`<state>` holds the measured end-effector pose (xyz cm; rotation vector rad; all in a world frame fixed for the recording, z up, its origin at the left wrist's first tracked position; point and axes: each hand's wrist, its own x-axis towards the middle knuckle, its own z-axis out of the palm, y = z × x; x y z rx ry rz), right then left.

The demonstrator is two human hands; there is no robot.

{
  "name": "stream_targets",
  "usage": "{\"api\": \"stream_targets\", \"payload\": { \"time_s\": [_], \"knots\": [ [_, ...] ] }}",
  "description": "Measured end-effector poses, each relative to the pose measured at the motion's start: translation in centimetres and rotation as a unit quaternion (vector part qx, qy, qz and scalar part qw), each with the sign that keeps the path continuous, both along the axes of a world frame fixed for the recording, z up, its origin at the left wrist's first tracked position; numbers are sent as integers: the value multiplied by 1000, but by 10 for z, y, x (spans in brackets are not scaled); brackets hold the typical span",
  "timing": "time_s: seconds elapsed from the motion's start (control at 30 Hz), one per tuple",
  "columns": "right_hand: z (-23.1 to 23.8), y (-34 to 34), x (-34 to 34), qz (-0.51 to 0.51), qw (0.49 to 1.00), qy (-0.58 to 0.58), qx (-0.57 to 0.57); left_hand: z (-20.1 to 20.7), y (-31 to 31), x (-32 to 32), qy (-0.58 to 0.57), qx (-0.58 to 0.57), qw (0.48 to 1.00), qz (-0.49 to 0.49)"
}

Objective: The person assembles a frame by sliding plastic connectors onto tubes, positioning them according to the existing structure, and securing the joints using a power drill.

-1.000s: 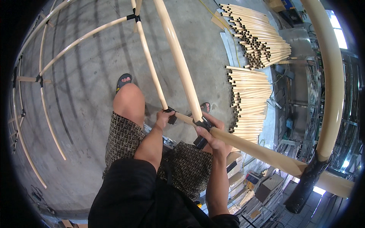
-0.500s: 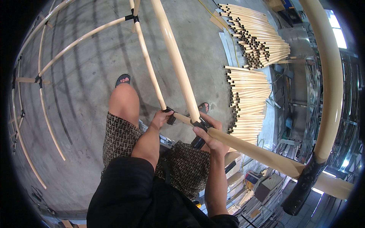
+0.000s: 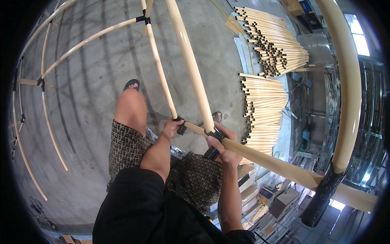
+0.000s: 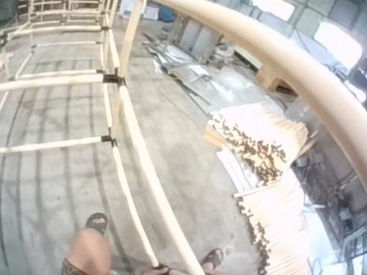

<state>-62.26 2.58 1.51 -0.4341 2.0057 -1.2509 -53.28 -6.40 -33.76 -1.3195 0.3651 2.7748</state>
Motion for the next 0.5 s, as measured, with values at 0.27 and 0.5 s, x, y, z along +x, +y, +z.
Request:
{"api": "stream_targets", "payload": {
  "time_s": [0.27, 0.5],
  "knots": [
    [-10, 4, 11, -43, 985, 144, 82, 6, -6, -3, -83, -70, 992, -68],
    [-24, -1, 16, -95, 957, 274, 26, -2, -31, -3, -9, -146, 973, -177]
  ]
}}
